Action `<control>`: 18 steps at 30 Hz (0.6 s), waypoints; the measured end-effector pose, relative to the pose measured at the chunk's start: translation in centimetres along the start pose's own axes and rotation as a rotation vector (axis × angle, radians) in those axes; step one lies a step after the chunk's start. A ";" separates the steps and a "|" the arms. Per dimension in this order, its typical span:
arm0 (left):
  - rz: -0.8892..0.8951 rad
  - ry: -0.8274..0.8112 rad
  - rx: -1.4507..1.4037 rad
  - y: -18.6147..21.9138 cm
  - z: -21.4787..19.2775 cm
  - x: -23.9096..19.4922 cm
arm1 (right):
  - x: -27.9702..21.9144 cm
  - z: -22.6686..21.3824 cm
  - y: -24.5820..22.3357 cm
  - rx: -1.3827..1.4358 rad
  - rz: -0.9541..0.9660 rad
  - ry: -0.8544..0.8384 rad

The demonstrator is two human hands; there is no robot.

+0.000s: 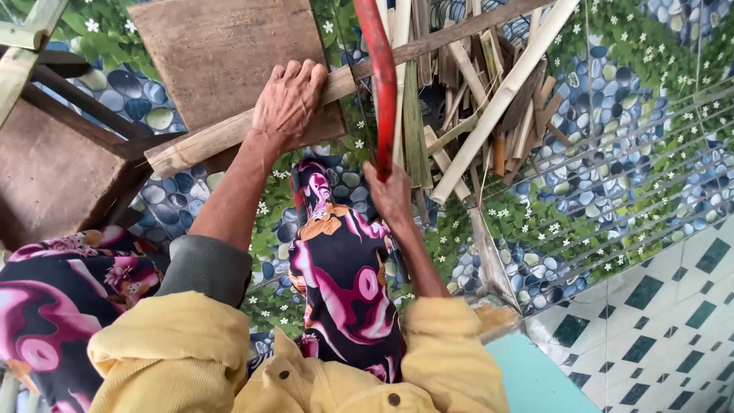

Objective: The person sits on the floor and uses a red bow saw to cut a long wooden plank resting on a wooden frame. They repeatedly reposition the plank and continue sawing through it.

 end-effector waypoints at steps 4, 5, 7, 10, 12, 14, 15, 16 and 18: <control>-0.014 0.046 0.000 -0.1 -0.8 -0.3 | -9.9 -2.8 5.6 -0.021 0.124 0.007; -0.005 0.054 0.014 -0.2 -0.8 -0.2 | -10.9 -3.3 8.4 -0.026 0.068 0.043; 0.009 0.035 0.013 0.5 -0.2 -1.3 | -12.6 -3.1 11.5 -0.029 0.039 0.065; -0.002 0.004 -0.014 -0.1 0.1 -0.1 | -7.6 -2.1 8.0 -0.030 0.055 0.068; 0.011 -0.013 -0.036 0.1 0.3 -0.3 | -2.8 -0.3 3.4 -0.027 0.186 0.012; 0.007 -0.009 -0.035 -0.2 -0.1 -0.4 | 0.9 1.5 4.0 0.020 0.038 0.081; 0.001 0.002 -0.037 -0.3 -0.3 -0.3 | 2.8 2.0 3.7 0.061 -0.114 0.153; 0.004 0.004 -0.041 0.0 -0.2 0.1 | 1.8 0.7 2.3 0.059 -0.111 0.158; -0.029 0.066 0.000 -0.2 -0.3 0.1 | -0.1 -0.8 -0.4 -0.115 -0.052 0.150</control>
Point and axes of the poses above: each hand's wrist, its own x-axis towards the middle knuckle, its own z-axis out of the palm, y = z × x, the point moved 6 cm from there along x, towards the middle knuckle, and after that the axes turned 5 degrees about z, right-handed, at the moved point
